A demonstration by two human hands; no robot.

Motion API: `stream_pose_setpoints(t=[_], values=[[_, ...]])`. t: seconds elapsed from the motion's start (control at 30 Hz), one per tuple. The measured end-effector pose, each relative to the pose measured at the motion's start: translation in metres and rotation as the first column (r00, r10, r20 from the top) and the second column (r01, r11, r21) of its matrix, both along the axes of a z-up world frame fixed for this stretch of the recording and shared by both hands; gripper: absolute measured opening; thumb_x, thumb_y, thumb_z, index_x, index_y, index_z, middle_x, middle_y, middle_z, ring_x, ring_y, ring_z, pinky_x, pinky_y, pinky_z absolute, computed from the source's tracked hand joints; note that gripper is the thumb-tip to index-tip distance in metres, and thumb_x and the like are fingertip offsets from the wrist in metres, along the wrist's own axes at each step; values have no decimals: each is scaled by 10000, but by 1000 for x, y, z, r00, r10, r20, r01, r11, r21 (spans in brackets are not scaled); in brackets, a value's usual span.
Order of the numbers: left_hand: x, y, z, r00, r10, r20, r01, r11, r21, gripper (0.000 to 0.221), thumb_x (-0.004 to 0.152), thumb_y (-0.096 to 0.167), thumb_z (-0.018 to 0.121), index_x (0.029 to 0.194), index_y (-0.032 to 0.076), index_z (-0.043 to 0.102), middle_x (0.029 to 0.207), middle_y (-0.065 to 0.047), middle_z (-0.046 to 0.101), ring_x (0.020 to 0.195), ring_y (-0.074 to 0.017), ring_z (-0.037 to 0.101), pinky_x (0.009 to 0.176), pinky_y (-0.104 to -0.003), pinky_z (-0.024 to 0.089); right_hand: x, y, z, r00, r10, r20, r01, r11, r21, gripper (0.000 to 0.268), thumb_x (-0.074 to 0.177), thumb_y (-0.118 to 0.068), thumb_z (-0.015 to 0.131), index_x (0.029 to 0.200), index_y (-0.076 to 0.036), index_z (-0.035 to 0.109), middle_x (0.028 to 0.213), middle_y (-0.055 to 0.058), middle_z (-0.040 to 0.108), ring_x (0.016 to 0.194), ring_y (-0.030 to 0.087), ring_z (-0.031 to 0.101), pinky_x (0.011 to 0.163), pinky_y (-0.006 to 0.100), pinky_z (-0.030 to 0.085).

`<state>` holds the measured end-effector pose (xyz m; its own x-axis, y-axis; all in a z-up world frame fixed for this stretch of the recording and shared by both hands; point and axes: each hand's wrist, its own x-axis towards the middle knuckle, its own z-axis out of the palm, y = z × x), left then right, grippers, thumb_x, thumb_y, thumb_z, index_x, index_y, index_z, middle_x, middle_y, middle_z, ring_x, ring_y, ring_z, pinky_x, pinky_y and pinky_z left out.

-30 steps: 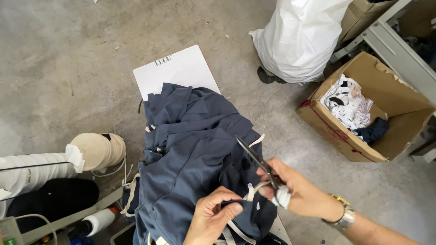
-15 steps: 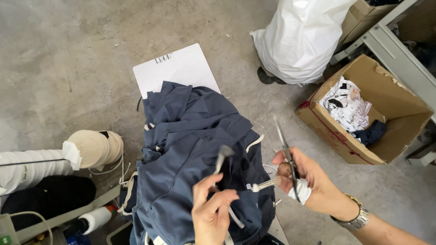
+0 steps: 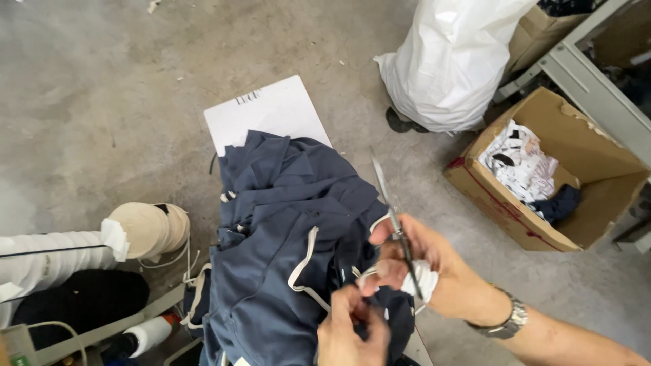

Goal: Trimming loose threads from a stack of blue garments using scissors

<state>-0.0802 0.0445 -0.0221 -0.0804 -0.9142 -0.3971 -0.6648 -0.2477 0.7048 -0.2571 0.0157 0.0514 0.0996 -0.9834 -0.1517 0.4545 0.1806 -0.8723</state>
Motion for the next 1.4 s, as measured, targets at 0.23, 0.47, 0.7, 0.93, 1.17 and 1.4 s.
stream_pose_setpoints(t=[0.23,0.47,0.7,0.93,1.17,1.4], values=[[51,-23,-74,456,266,-849,-129,964,232,121,959,-1,573,892,-2,673,583,-159,605,584,-212,610,614,-306,465,11,-23,-27,972,-144,-186,144,989,-14,319,943,-86,656,1227,-70,511,1146,125,705,935,321,804,847,394,621],[17,-31,-79,938,-45,-344,122,971,206,312,768,170,735,1066,169,642,908,16,776,775,-71,708,701,-263,526,52,-20,-49,961,-67,270,21,985,171,309,919,53,635,1205,39,522,969,172,605,829,320,766,876,541,641],[42,-24,-107,404,398,-824,-21,904,427,316,800,-208,570,980,-49,776,934,-137,801,847,-167,700,820,-294,555,4,-57,-24,889,-72,-452,-124,912,-390,467,943,19,568,1364,-48,376,1424,195,455,961,276,794,682,342,755],[46,-30,-87,377,347,-859,92,909,407,190,886,-166,622,941,-1,695,920,-128,791,789,-130,656,738,-290,499,-8,-5,-58,799,116,-590,-75,993,95,145,910,-56,684,1049,-39,648,831,85,798,605,157,791,457,235,700],[52,-30,-78,563,137,-815,16,984,176,144,844,-81,815,850,25,717,761,-28,665,706,-98,565,664,-274,487,30,24,-92,742,15,-670,-21,1000,0,231,809,-62,781,668,-148,620,585,-72,561,549,40,469,472,255,383],[50,-43,-20,591,-261,-764,180,965,-191,241,787,-106,688,820,114,595,1130,-92,591,950,-151,597,742,-256,450,11,42,-83,769,-71,-635,29,997,-77,234,730,-69,912,700,-145,692,659,-60,707,603,37,626,539,224,469]])
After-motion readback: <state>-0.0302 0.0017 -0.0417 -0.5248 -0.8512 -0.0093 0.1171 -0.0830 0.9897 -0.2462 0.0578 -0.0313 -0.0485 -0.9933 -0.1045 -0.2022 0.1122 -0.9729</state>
